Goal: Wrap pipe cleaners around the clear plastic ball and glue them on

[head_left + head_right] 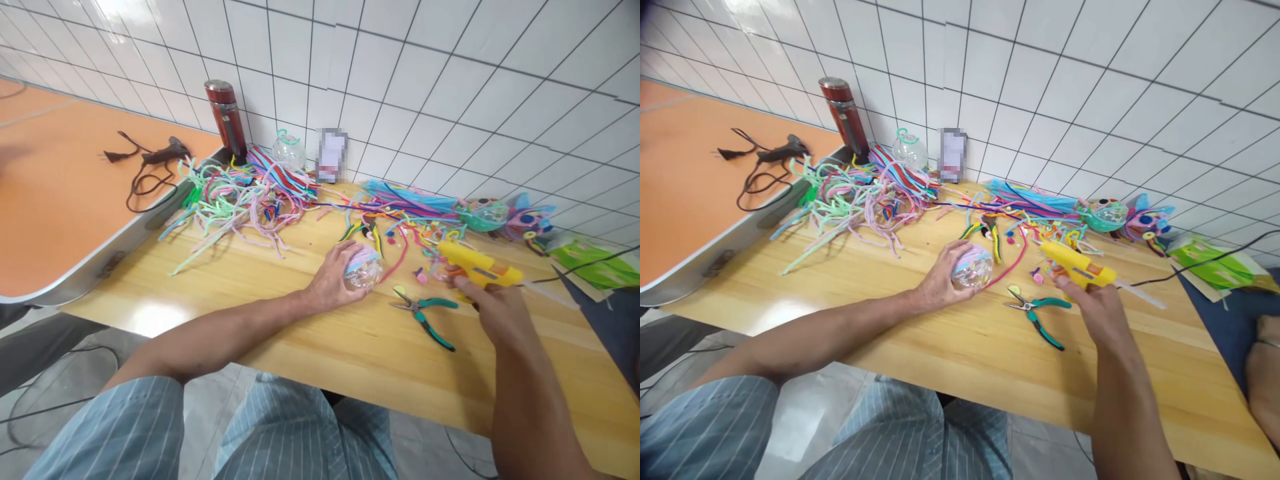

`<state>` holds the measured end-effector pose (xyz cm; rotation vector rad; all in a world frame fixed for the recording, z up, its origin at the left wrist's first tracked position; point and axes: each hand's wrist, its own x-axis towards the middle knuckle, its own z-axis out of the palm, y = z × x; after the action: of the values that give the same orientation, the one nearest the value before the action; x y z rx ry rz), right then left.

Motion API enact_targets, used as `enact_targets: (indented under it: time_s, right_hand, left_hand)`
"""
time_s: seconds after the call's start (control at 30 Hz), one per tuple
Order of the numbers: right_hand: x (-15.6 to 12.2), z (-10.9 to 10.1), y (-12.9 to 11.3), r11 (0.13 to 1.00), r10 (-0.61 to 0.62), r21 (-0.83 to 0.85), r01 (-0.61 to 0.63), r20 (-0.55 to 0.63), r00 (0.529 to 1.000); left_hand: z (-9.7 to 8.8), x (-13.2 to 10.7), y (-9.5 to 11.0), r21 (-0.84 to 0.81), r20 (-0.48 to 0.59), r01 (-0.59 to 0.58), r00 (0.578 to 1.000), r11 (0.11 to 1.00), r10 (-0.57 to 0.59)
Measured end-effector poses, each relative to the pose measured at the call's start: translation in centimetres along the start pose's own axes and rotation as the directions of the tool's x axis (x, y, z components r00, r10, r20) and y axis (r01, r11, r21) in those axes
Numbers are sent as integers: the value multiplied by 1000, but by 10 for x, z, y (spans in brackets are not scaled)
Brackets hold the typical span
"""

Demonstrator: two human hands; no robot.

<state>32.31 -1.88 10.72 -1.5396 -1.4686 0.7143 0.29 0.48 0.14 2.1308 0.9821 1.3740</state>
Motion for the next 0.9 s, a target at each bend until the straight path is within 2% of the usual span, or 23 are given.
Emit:
enact_targets:
  time_s: [0.13,0.23,0.4,0.5,0.6,0.77,0.9]
  right_hand:
    - [-9,42,-6,998,27,56,-37,177,984]
    - [-14,55,3,997,75,6,-79,246,966]
    - [-17,50,28,992,90,-105,-62,279,956]
    - [-19,46,36,992,89,-112,-62,263,961]
    - [-21,47,31,995,-5,-93,33,292,956]
    - [-24,50,18,972,-177,-79,221,372,911]
    - [-24,50,14,949,-226,-128,287,356,907]
  left_hand:
    - [0,1,0,9,8,12,1000,1000,-12]
    - [0,2,0,-10,0,-25,1000,1000,25]
    - [-2,0,0,-37,-24,-53,998,998,52]
    - [-3,-1,-1,-10,-33,-38,999,999,38]
    - [-4,-1,-1,27,-44,-10,999,1000,11]
    - [-4,-2,0,72,-31,-20,999,997,22]
    - [-4,-1,1,110,-2,-14,1000,994,14]
